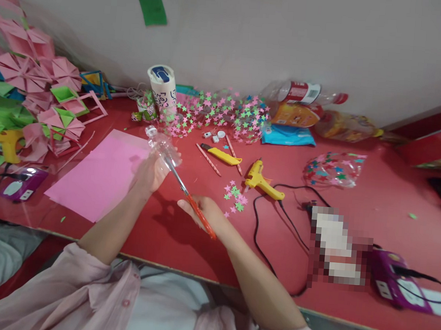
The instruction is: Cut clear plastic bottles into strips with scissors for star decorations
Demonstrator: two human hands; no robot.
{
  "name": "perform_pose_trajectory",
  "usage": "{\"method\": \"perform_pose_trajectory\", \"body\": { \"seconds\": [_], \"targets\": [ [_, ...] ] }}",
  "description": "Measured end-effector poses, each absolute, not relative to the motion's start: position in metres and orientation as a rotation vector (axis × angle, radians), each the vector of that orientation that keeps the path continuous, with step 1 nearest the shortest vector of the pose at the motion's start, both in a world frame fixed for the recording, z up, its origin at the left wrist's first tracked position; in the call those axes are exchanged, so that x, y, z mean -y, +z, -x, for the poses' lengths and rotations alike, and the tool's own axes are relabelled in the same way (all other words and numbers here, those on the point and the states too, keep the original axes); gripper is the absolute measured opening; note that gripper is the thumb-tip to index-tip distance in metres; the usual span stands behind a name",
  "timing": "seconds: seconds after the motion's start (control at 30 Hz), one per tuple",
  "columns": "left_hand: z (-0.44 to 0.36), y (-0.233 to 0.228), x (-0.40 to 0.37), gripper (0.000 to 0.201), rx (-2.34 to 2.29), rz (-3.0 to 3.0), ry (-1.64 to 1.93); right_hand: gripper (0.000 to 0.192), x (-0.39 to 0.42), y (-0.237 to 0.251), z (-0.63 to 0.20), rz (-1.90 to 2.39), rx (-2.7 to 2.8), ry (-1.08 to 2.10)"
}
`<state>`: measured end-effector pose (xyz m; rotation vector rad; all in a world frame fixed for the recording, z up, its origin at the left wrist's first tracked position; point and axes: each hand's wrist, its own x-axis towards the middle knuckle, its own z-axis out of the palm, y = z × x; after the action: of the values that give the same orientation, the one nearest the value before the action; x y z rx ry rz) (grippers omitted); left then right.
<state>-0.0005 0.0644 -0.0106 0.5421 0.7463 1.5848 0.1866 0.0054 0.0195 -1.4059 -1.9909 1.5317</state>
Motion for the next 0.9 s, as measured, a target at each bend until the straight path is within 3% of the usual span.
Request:
{"method": "perform_pose_trajectory", "body": {
  "seconds": [0.7,0.9],
  "targets": [
    [0.001,-0.020,-0.069,0.028,-0.788,-0.463,1.624,0.053,-0.006,0.009,-0.187,1.362,1.891,1.673],
    [-0.002,-0.018,-0.068,0.038,-0.765,-0.500,1.617,0.052,-0.006,0.007,-0.188,1.347,1.901,1.662]
  ]
}}
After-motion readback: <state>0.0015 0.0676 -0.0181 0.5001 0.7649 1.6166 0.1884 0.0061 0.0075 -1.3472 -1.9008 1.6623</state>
